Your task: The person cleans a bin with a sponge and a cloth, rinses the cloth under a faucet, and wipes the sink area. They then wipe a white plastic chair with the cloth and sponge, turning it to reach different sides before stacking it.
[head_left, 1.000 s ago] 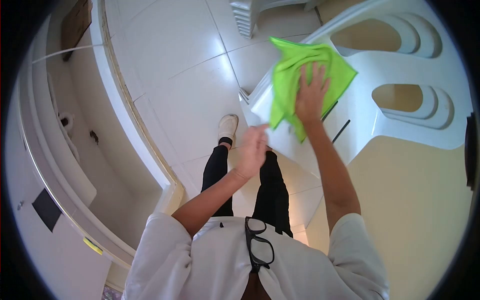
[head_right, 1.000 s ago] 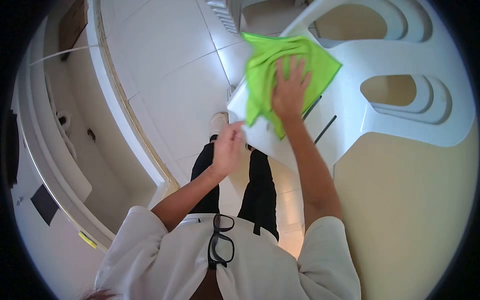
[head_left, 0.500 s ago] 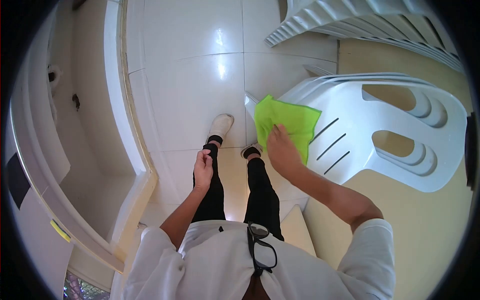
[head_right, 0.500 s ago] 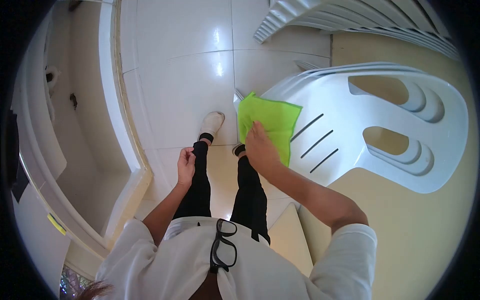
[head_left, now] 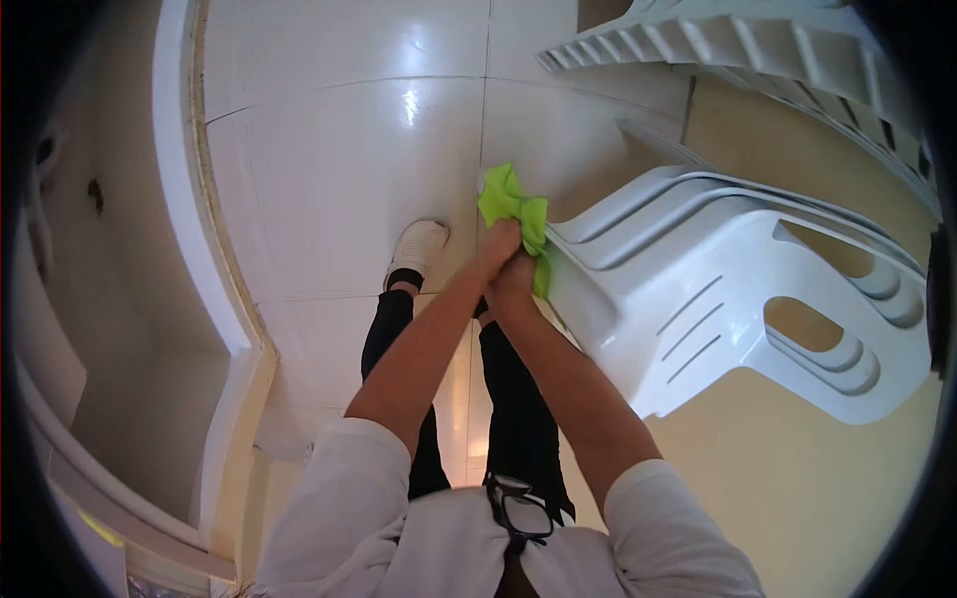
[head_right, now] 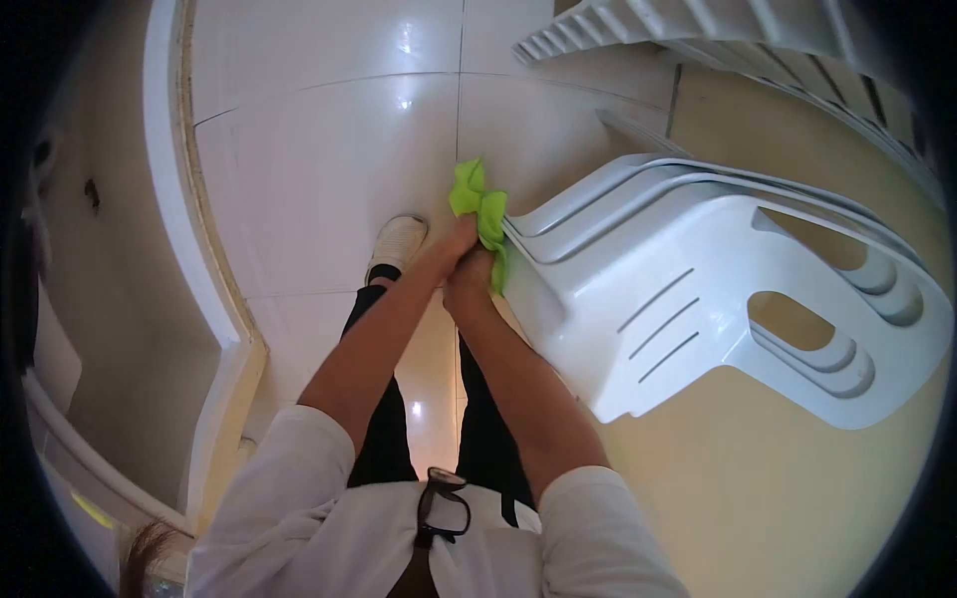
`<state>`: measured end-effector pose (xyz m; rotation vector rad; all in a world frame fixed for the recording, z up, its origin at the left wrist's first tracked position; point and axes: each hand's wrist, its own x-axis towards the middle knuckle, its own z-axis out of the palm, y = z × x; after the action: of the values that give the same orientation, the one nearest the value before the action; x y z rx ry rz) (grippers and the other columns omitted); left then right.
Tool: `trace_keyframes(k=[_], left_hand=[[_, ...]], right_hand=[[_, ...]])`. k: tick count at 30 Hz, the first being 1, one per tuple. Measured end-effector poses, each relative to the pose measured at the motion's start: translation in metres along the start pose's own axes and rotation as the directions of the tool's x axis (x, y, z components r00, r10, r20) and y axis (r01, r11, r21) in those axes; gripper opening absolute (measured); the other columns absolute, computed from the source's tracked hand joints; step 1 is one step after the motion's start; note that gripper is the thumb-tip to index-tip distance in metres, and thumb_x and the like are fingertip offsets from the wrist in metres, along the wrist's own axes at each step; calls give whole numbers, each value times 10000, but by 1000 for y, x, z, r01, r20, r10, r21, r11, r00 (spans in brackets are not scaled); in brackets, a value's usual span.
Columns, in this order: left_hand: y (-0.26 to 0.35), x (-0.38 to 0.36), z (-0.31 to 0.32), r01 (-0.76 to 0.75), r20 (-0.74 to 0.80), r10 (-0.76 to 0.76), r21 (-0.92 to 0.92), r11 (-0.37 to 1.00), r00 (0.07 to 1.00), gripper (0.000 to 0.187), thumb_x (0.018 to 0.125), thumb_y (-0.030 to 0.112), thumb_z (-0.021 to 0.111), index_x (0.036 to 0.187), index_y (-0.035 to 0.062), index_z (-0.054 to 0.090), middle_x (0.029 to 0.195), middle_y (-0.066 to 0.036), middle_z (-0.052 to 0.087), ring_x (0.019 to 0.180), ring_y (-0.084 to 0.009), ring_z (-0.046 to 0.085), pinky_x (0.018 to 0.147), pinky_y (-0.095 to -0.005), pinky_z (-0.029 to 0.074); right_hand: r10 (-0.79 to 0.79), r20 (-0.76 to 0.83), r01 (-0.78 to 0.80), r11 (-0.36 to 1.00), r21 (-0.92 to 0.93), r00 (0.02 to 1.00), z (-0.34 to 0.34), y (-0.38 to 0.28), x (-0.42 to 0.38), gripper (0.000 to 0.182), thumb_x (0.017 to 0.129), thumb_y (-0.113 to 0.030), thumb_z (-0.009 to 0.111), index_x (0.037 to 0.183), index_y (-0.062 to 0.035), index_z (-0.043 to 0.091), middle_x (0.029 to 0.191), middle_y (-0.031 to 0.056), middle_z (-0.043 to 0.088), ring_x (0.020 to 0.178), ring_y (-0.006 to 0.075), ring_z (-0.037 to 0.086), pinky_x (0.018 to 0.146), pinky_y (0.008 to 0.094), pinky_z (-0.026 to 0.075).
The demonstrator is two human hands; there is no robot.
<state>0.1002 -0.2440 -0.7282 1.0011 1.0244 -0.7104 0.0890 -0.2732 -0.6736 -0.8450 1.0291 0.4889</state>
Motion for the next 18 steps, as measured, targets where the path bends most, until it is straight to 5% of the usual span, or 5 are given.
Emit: trace_keyframes(k=[3, 9, 13, 15, 18], left_hand=[[-38, 89, -25, -115, 56, 113, 24, 993, 992, 328, 841, 180, 408, 959, -43, 617, 1079, -246, 595, 1047, -401, 544, 902, -465, 409], [-77, 167, -52, -405, 61, 404, 270, 874, 913, 289, 836, 152, 417, 924, -16, 636, 1005, -244, 615, 951, -395, 587, 844, -452, 445], [-59, 104, -42, -626, 285, 560, 436, 647, 778, 282, 845, 162, 421, 957, -13, 611, 992, -233, 606, 968, -400, 554, 864, -455, 423], [-43, 38, -21, -557, 264, 492, 321, 766, 829, 315, 854, 176, 417, 1060, -12, 565, 1077, -232, 566, 1058, -399, 488, 940, -453, 364], [-24, -61, 21, -604, 278, 537, 307, 735, 796, 343, 845, 152, 414, 1116, -20, 535, 1159, -231, 515, 1114, -380, 441, 989, -461, 313]], right_hand=[[-30, 17, 25, 976, 216, 999, -25, 49, 77, 306, 959, -314, 358, 1127, -108, 509, 1101, 69, 533, 982, 183, 516, 875, 293, 410], [12, 317, -103, 957, 271, 948, -82, 95, 167, 353, 952, -374, 346, 1135, -115, 500, 1105, 69, 527, 1013, 193, 503, 904, 311, 390], [207, 366, -339, -155, 928, 907, -114, 91, 131, 344, 948, -339, 346, 1186, -128, 479, 1125, 71, 508, 1102, 191, 459, 954, 310, 350], [-31, 222, -46, -997, 64, 975, -83, 61, 60, 344, 934, -263, 371, 1229, -112, 463, 1169, 84, 500, 1150, 202, 431, 986, 326, 324], [209, 299, 136, -959, 248, 931, -23, -34, -83, 383, 918, -248, 403, 1282, -129, 435, 1218, 67, 484, 1164, 205, 420, 1003, 351, 312]])
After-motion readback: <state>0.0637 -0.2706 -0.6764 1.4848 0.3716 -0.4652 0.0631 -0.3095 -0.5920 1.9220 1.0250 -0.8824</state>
